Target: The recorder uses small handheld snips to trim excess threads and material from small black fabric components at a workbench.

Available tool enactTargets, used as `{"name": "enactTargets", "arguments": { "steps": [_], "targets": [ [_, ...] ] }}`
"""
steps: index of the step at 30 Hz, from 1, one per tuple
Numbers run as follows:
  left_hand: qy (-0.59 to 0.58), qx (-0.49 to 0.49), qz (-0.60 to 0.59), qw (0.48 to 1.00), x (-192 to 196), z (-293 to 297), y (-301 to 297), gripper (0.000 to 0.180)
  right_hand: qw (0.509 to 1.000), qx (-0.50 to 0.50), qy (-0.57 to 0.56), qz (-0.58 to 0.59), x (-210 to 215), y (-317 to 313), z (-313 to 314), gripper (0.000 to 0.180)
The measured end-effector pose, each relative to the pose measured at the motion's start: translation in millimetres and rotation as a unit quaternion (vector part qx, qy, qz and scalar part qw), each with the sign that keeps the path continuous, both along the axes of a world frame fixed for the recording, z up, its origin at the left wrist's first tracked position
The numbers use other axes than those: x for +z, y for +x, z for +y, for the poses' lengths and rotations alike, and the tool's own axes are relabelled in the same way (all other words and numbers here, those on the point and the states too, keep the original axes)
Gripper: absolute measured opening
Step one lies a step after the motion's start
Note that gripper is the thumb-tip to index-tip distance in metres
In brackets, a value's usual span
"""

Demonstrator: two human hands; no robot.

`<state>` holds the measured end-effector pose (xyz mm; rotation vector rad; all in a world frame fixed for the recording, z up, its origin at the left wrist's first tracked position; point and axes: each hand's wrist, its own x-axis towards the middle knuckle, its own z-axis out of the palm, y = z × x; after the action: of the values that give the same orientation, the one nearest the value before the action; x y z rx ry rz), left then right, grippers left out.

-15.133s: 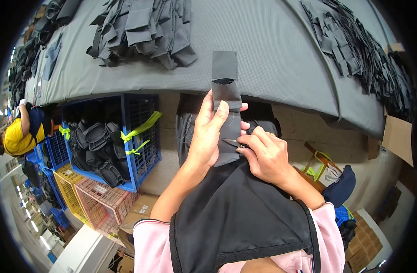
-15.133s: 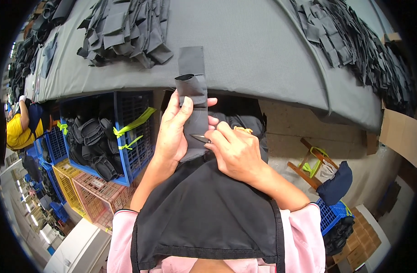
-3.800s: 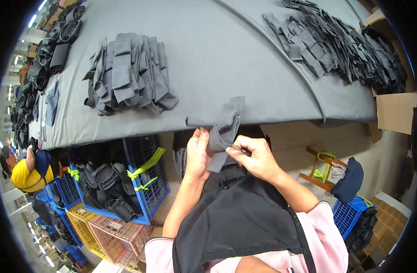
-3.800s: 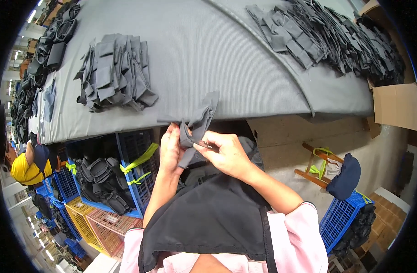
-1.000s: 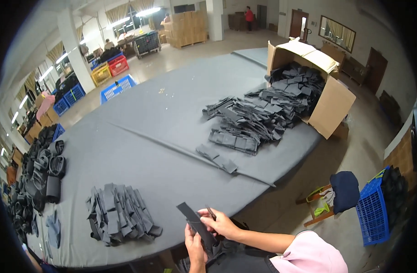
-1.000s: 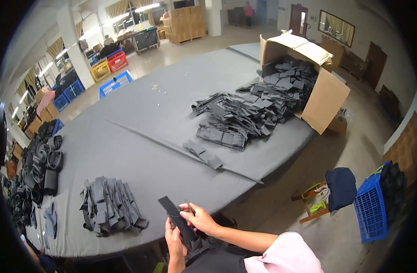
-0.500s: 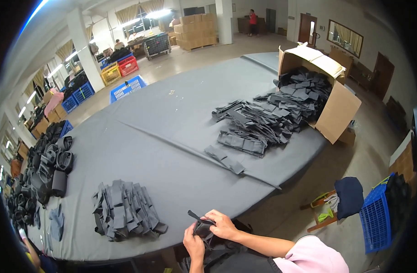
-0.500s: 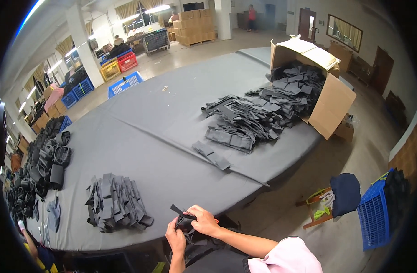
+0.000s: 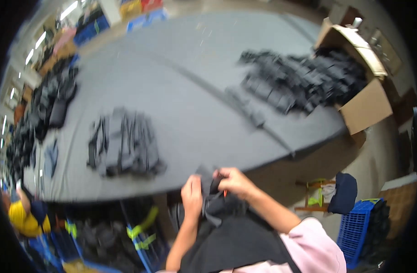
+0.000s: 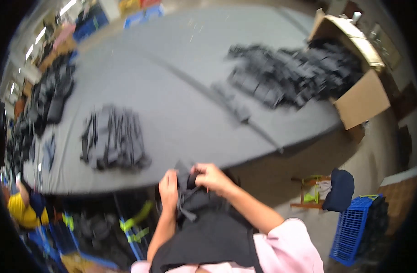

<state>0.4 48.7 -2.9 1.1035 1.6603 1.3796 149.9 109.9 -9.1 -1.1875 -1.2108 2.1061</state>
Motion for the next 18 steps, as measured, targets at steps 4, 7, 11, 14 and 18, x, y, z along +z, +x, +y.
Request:
{"name": "enactTargets", "arguments": {
  "steps": [4, 7, 11, 14, 18],
  "targets": [
    [-0.142, -0.018, -0.158, 0.977, -7.8, 2.7, -8.4, 0.049, 0.974, -0.093, 0.199, -0.056, 12.9, 1.7, -29.9, 0.039],
    [-0.153, -0.006, -0.184, 0.971, -18.6, -6.3, -11.2, 0.056, 0.9, -0.059, 0.397, -0.171, 20.5, 3.4, -33.4, 0.036],
    [-0.143, -0.005, -0.208, 0.968, -16.7, -17.5, -17.5, 0.056, 0.839, 0.047, 0.497, -0.219, 38.9, 5.4, -26.5, 0.037],
    [-0.177, -0.043, -0.191, 0.965, -15.4, -20.5, -20.6, 0.056, 0.81, 0.092, 0.532, -0.226, 48.8, 9.6, -19.3, 0.037],
    [-0.206, -0.063, -0.212, 0.953, 5.8, -19.8, -18.7, 0.053, 0.724, 0.137, 0.643, -0.21, 50.9, 14.3, -4.1, 0.036]
  ]
}}
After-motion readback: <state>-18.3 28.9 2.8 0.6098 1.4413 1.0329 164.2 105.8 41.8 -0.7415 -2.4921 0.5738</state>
